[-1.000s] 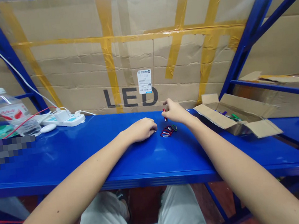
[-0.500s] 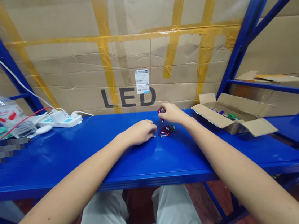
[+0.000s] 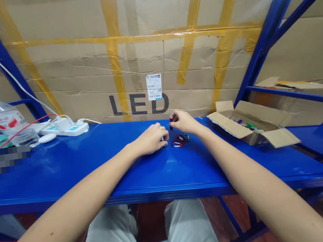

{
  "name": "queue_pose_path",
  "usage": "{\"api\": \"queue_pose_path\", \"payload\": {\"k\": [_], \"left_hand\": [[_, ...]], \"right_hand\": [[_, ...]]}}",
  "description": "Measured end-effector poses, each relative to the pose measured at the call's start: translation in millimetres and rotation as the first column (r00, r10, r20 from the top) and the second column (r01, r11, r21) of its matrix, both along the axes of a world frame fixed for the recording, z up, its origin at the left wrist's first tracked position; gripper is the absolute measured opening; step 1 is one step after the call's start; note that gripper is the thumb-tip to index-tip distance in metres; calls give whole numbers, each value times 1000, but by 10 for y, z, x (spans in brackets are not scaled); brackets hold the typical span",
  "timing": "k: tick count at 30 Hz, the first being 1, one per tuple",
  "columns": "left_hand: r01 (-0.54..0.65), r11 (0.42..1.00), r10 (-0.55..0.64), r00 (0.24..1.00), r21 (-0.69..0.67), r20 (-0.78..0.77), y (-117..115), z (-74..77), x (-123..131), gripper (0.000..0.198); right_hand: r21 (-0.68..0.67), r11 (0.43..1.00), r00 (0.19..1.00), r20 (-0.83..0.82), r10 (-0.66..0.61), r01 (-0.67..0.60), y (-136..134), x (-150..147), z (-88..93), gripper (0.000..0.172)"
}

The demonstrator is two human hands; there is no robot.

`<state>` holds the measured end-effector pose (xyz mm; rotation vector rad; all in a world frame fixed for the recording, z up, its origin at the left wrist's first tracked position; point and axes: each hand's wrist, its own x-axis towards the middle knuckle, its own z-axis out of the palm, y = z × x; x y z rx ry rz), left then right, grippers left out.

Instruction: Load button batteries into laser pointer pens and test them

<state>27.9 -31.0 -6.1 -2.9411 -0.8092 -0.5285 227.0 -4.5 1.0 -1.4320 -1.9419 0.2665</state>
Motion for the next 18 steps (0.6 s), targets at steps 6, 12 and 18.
{"api": "queue_pose_path", "payload": {"k": [6,12,18], "left_hand": [[-119,991,70,860,65,506,86,96,-83,2],[-87,992,17,823,96,567,82,116,-88,2],[-84,992,30,889,98,456,96,102,-107,6]], "right_hand": [[5,977,972,-92,214,-215,-38,-100,-14,8],[146,915,924,-3,381,-377,-187,-250,-1,18],[161,902,913,-16,409,-401,-183,-236,-6,18]]}}
